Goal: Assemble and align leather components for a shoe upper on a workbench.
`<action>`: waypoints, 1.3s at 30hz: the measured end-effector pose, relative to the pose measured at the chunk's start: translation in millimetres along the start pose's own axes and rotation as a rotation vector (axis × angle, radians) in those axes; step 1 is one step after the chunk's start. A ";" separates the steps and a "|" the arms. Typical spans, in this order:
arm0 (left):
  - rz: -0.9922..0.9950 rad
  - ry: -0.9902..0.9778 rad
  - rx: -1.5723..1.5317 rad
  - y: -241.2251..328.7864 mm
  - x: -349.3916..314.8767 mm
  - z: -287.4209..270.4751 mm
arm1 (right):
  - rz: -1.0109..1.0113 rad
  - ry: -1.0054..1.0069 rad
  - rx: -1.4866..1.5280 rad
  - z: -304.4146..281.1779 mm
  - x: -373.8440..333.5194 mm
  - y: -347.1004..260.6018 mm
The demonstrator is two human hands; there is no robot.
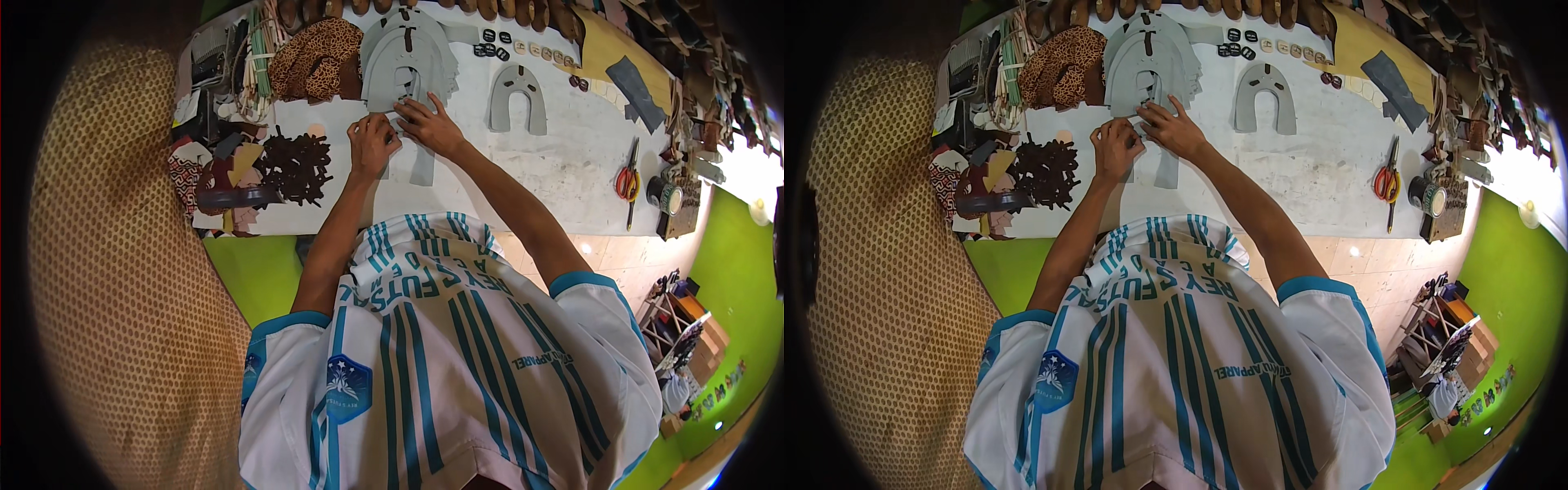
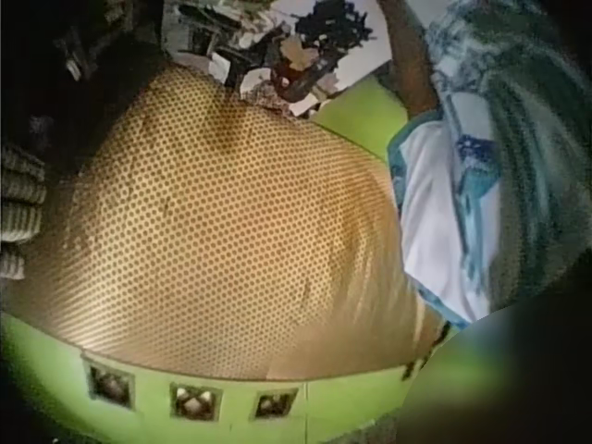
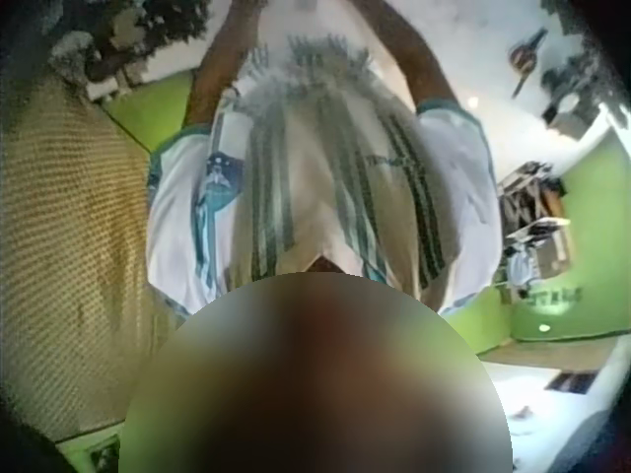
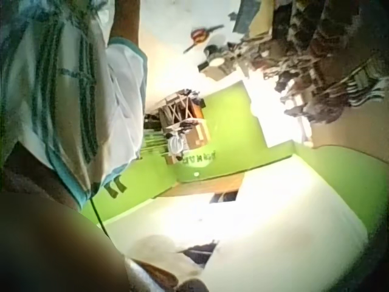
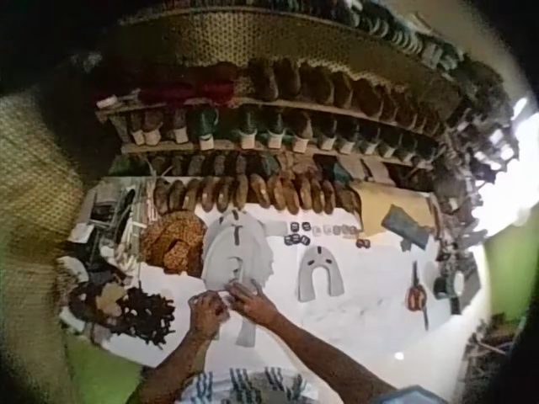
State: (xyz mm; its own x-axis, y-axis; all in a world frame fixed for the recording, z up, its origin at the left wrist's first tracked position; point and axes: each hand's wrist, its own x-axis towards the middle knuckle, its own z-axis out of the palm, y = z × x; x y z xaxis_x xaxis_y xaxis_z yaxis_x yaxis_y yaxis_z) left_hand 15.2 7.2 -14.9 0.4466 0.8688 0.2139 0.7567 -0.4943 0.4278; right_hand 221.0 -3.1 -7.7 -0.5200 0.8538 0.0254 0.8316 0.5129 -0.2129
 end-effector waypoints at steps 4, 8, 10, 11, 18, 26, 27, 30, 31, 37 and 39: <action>0.015 -0.012 0.012 -1.8 -0.1 -3.1 | -0.021 0.036 0.016 -2.0 3.8 -0.4; 0.025 -0.017 0.001 -1.9 2.6 -4.1 | -0.040 0.080 0.048 -5.0 7.0 1.7; 0.036 -0.022 -0.015 -3.5 2.9 -4.1 | -0.059 -0.006 0.087 -9.6 9.2 4.2; 0.035 -0.021 -0.014 -4.2 3.1 -4.0 | -0.061 -0.006 0.087 -9.7 10.0 4.6; 0.080 -0.033 0.015 -7.3 7.8 -2.3 | -0.058 0.014 0.195 -7.3 12.0 8.5; 0.110 -0.077 0.023 -7.1 11.5 -1.1 | -0.034 0.002 0.220 -7.4 12.8 8.9; 0.111 -0.078 0.024 -7.0 11.7 -1.2 | -0.033 0.003 0.220 -7.5 12.8 8.8; 0.104 -0.074 0.042 -5.5 10.9 -0.8 | -0.031 0.008 0.210 -8.1 11.4 7.2; 0.104 -0.076 0.041 -4.9 10.5 -0.6 | -0.029 0.007 0.211 -8.4 10.9 6.8; 0.049 -0.057 0.021 1.3 9.3 -0.4 | -0.016 0.028 0.201 -8.5 10.0 4.5; 0.024 -0.055 0.016 3.2 8.2 1.8 | -0.015 0.038 0.200 -7.8 9.7 3.7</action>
State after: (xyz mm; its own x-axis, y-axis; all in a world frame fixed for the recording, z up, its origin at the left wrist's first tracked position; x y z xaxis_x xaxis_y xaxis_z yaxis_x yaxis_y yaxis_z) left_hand 22.1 12.7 -13.3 0.4898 0.8542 0.1746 0.7532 -0.5154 0.4087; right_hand 220.5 7.8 -0.7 -0.5210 0.8510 0.0661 0.7668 0.5007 -0.4016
